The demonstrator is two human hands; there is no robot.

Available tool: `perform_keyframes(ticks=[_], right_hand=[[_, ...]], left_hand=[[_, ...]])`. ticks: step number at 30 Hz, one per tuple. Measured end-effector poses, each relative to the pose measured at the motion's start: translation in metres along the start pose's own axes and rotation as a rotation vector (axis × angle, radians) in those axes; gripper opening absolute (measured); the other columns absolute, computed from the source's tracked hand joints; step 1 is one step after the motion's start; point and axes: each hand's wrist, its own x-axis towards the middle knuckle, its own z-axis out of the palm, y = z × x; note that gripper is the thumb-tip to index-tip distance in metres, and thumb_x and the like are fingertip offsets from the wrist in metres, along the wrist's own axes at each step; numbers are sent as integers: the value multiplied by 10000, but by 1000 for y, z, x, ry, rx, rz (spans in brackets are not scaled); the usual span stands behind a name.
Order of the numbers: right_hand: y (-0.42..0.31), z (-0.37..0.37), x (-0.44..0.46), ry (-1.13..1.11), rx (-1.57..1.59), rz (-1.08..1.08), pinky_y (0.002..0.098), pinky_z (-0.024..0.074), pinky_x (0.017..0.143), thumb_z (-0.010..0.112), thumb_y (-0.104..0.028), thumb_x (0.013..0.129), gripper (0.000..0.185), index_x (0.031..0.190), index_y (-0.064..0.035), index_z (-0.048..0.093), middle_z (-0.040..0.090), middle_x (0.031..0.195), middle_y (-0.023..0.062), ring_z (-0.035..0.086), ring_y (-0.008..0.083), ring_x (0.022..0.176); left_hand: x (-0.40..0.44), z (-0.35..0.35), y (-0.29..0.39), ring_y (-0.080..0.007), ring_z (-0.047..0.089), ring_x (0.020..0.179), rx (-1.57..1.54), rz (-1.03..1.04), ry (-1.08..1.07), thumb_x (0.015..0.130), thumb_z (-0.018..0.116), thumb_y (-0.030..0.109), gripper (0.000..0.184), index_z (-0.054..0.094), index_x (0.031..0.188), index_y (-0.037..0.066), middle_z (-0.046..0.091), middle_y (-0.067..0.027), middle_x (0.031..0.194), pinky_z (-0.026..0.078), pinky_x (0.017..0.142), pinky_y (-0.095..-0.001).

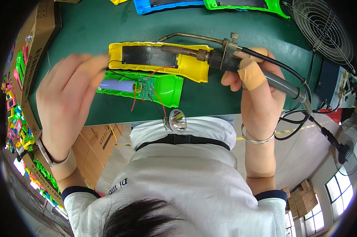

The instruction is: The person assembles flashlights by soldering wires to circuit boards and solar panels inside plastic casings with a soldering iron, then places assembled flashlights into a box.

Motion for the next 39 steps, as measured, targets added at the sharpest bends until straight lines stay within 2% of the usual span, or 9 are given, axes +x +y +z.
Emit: perform_keyframes(ticks=[7,10,15,18,23,30,32,35,39], right_hand=[[3,-1,-9,-10,36,-36,212,392,558,514,-164,862,251,955,65,560,566,724,106,540,139,622],[3,2,-15,8,72,-67,219,398,559,510,-156,861,255,966,72,559,547,809,96,543,148,633],[5,-1,-27,-3,121,-56,226,415,571,510,-152,856,255,969,71,557,498,918,73,552,161,651],[8,-3,-34,-4,163,-30,231,427,589,510,-159,856,255,963,67,557,491,935,68,564,168,675],[10,-4,-38,55,196,12,243,446,618,496,-186,865,275,967,65,542,485,963,65,579,178,703],[7,-8,-43,58,186,33,243,451,627,505,-218,856,292,986,43,511,515,878,79,571,171,671],[9,-9,-45,14,170,31,245,448,611,510,-222,850,289,984,34,505,529,821,86,565,169,655],[8,2,-51,103,223,81,244,435,569,521,-215,844,277,984,24,500,536,762,91,556,167,628],[15,3,-59,106,229,36,236,426,536,546,-187,831,265,974,34,506,522,810,88,552,171,606]], left_hand=[[-36,52,6,-158,515,711,-135,393,310,595,599,101,239,604,833,121,570,-5,882,446,553,-257],[-35,61,13,-187,533,716,-298,304,290,571,687,77,301,610,860,109,579,-38,902,449,555,-278],[-33,69,17,-174,538,642,-503,186,295,589,646,25,219,619,799,78,587,-47,876,443,527,-263],[-31,59,13,-182,546,639,-516,200,211,577,643,27,236,623,806,78,592,-46,872,447,531,-264],[-31,61,12,-190,561,649,-444,258,237,586,647,23,270,613,849,77,604,-55,871,455,547,-265],[-26,62,32,-188,595,696,-679,-113,311,688,668,2,157,571,793,68,634,-55,792,446,635,-288],[-27,60,35,-193,595,694,-679,-155,282,687,663,-5,160,568,794,67,633,-55,790,438,649,-287],[-24,59,39,-198,587,691,-674,-181,281,686,658,-10,164,567,799,67,635,-46,773,430,654,-283],[-21,57,43,-205,552,719,-633,-203,254,677,659,-7,156,569,789,53,591,-64,805,426,658,-284]])
